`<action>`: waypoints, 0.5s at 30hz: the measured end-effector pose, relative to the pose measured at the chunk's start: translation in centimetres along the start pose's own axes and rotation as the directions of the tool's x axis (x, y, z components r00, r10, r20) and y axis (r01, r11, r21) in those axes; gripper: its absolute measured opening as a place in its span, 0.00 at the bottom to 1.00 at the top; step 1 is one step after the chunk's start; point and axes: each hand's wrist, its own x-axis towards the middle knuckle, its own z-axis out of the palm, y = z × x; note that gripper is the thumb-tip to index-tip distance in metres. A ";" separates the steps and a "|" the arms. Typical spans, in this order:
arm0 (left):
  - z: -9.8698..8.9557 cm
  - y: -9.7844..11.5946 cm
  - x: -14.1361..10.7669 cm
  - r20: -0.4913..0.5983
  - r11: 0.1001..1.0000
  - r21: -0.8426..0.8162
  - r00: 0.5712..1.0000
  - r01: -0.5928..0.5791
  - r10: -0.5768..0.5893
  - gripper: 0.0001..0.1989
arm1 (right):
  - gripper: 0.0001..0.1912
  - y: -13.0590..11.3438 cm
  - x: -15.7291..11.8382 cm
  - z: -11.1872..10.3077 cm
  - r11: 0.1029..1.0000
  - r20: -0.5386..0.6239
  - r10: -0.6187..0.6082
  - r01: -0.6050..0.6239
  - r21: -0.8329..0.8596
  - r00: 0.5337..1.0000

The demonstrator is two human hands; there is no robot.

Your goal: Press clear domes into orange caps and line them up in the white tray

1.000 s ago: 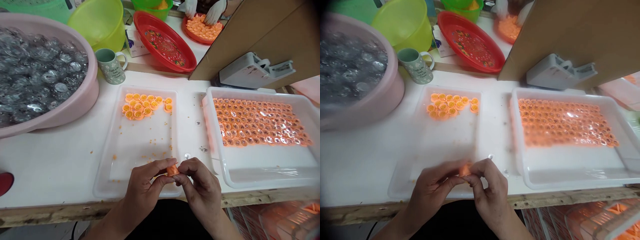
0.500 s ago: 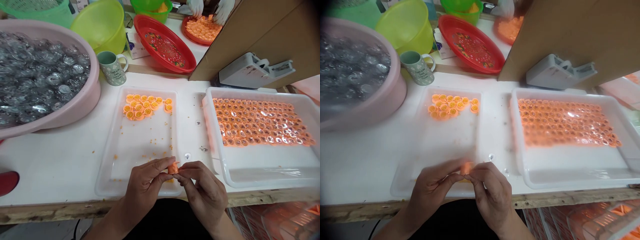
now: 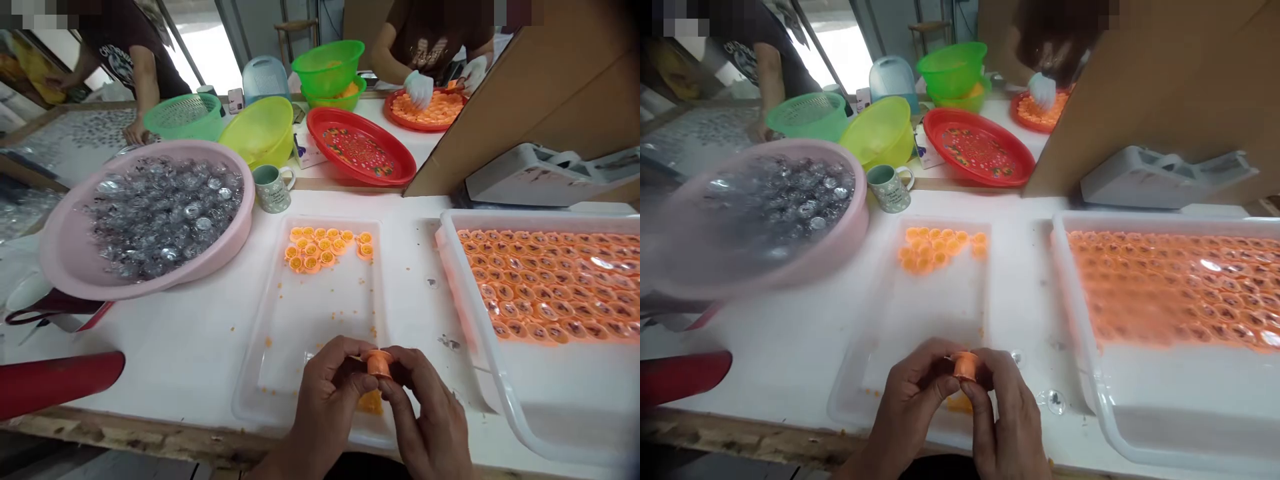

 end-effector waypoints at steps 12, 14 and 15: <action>0.1 3.7 10.8 0.053 0.812 0.510 0.953 -0.284 0.299 0.04 | 0.17 4.6 2.4 -9.8 0.823 -0.252 0.472 -0.321 0.468 0.845; 0.4 3.9 14.6 0.069 0.621 0.712 0.912 -0.328 0.404 0.04 | 0.18 7.9 2.8 -15.9 0.854 -0.430 0.497 -0.338 0.396 0.754; 0.7 3.8 16.4 0.111 0.514 0.791 0.903 -0.333 0.415 0.04 | 0.18 9.5 2.8 -19.1 0.855 -0.503 0.516 -0.381 0.351 0.694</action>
